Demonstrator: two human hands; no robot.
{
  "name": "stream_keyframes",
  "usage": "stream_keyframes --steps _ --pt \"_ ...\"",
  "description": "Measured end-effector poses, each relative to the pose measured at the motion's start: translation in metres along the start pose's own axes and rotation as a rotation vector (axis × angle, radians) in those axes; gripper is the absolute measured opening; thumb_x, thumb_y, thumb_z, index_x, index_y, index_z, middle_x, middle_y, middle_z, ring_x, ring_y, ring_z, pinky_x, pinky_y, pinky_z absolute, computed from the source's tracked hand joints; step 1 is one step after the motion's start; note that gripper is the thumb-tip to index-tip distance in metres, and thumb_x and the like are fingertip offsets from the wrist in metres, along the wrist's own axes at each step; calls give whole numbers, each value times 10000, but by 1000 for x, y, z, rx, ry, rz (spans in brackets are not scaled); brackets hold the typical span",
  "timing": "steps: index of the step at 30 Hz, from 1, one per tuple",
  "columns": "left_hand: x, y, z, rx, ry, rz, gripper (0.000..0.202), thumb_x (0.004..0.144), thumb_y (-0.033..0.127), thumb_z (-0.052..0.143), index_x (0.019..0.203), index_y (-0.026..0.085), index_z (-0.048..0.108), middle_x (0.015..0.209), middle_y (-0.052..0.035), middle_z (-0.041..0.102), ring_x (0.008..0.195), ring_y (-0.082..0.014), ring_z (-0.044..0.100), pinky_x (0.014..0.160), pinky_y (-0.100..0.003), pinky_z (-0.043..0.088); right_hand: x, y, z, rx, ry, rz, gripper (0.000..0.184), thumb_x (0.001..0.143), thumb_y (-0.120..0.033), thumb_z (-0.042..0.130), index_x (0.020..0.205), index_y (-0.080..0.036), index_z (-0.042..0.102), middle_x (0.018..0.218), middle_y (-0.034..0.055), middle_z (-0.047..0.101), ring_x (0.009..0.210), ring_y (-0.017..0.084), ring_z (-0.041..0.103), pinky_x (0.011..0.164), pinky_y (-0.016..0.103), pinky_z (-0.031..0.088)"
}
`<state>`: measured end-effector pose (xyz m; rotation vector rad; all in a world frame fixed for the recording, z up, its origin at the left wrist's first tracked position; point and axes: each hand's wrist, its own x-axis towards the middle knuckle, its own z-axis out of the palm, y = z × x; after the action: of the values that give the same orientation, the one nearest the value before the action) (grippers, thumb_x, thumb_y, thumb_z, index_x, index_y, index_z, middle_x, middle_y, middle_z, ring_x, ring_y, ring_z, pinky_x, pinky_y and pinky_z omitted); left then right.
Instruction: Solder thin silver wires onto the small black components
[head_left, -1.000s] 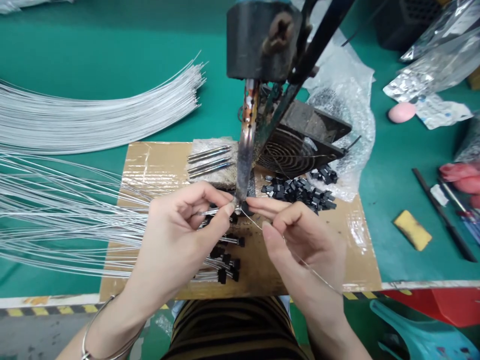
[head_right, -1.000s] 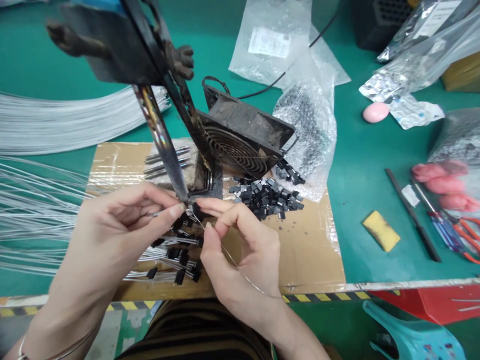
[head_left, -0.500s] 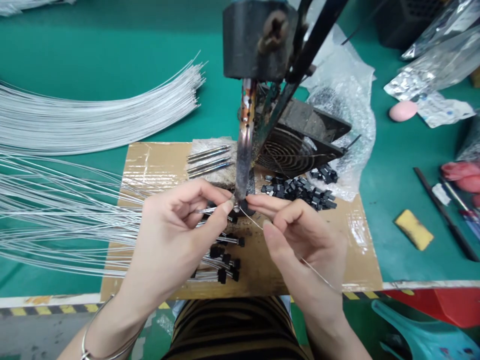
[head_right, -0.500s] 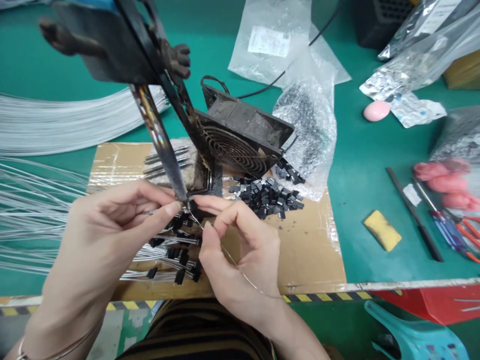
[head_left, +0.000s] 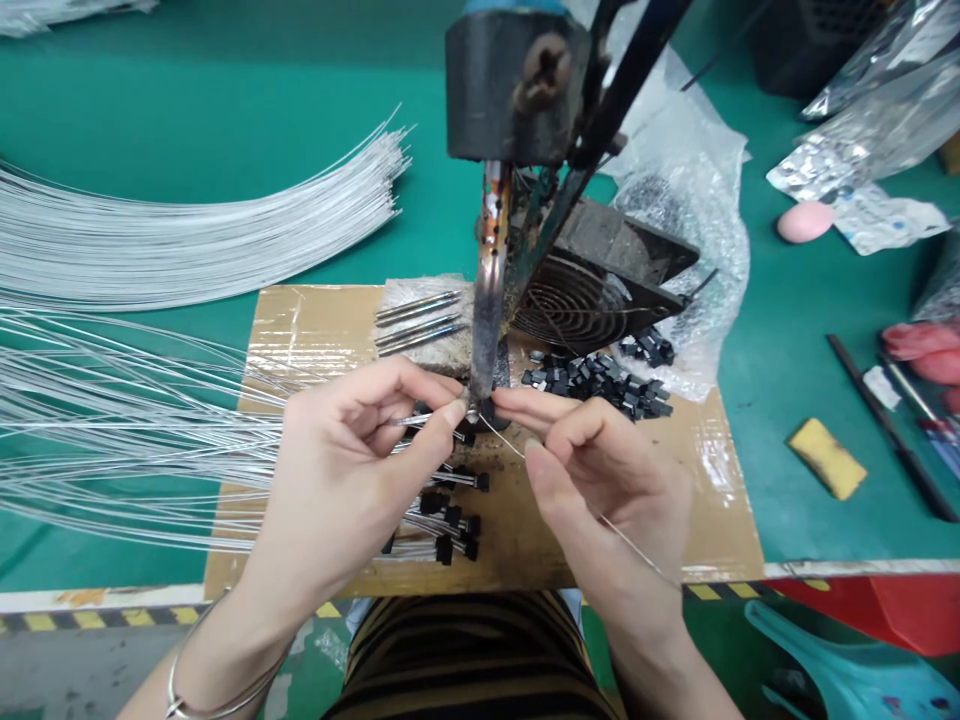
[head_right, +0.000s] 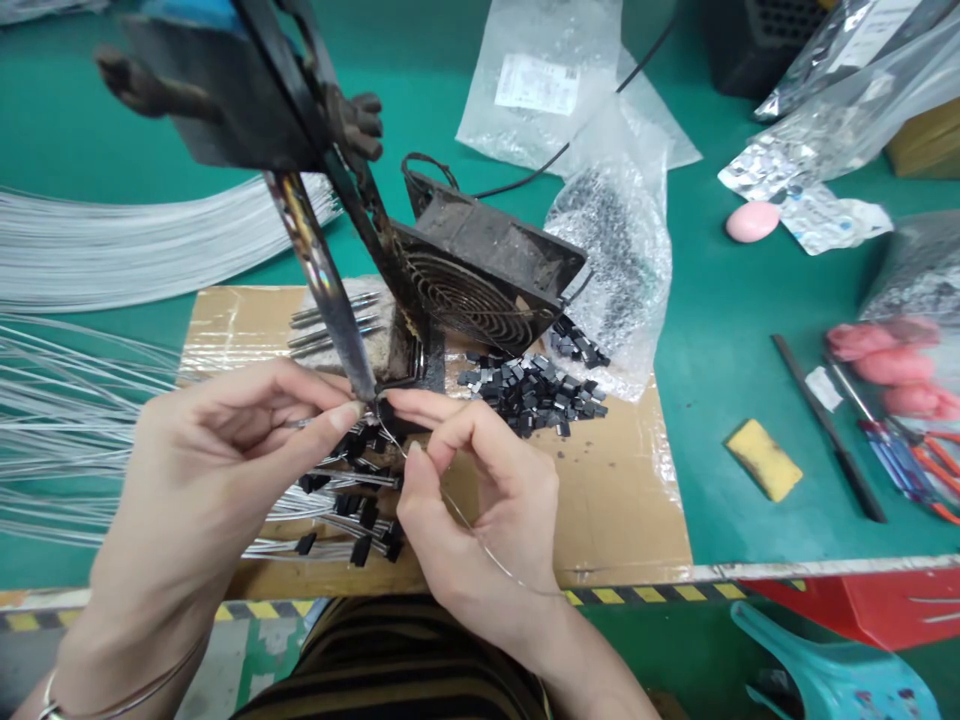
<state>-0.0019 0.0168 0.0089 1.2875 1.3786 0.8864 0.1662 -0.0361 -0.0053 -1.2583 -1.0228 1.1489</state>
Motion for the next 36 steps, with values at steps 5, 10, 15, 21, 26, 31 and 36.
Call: stream_keyframes --steps 5,10,15,21,26,31,36 --pt "-2 1 -1 8 9 10 117 869 133 800 804 229 783 843 15 800 664 -89 635 584 -167 485 -1 0 0 7 0 9 243 956 -69 679 809 -253 619 1245 19 823 1189 208 774 1094 383 600" --pt "-3 0 -2 21 23 30 130 864 115 796 812 233 788 835 23 792 662 -80 640 582 -152 490 0 1 1 15 3 3 233 954 -69 687 821 -252 628 1248 15 822 1191 203 774 1087 364 599" --pt "0 -3 1 39 29 59 134 836 97 795 797 225 787 794 21 777 605 -76 599 520 -156 448 0 2 1 22 -2 3 239 957 -61 675 815 -248 629 1246 18 824 1189 200 776 1080 351 599" --pt "1 -3 1 26 19 57 145 824 84 796 795 225 783 776 33 768 609 -66 589 530 -138 443 -1 2 1 -5 4 -14 237 957 -71 679 813 -253 627 1235 9 826 1173 193 781 1059 344 607" --pt "-2 -2 -1 25 16 72 149 839 84 793 807 230 790 828 28 786 642 -69 631 563 -133 483 -2 2 1 -15 6 -21 230 957 -76 682 820 -252 626 1240 15 822 1174 203 779 1067 365 606" --pt "-3 -3 -2 33 20 91 157 845 76 788 801 226 788 817 34 772 622 -53 612 547 -118 468 -1 3 2 -23 9 -22 222 958 -81 690 827 -252 635 1242 18 821 1173 203 780 1069 362 606" --pt "-1 -3 -2 33 16 91 155 842 68 791 798 216 781 806 38 767 620 -46 599 538 -109 452 -1 3 1 -27 11 -26 222 959 -81 686 826 -250 633 1233 22 823 1170 209 780 1078 379 604"
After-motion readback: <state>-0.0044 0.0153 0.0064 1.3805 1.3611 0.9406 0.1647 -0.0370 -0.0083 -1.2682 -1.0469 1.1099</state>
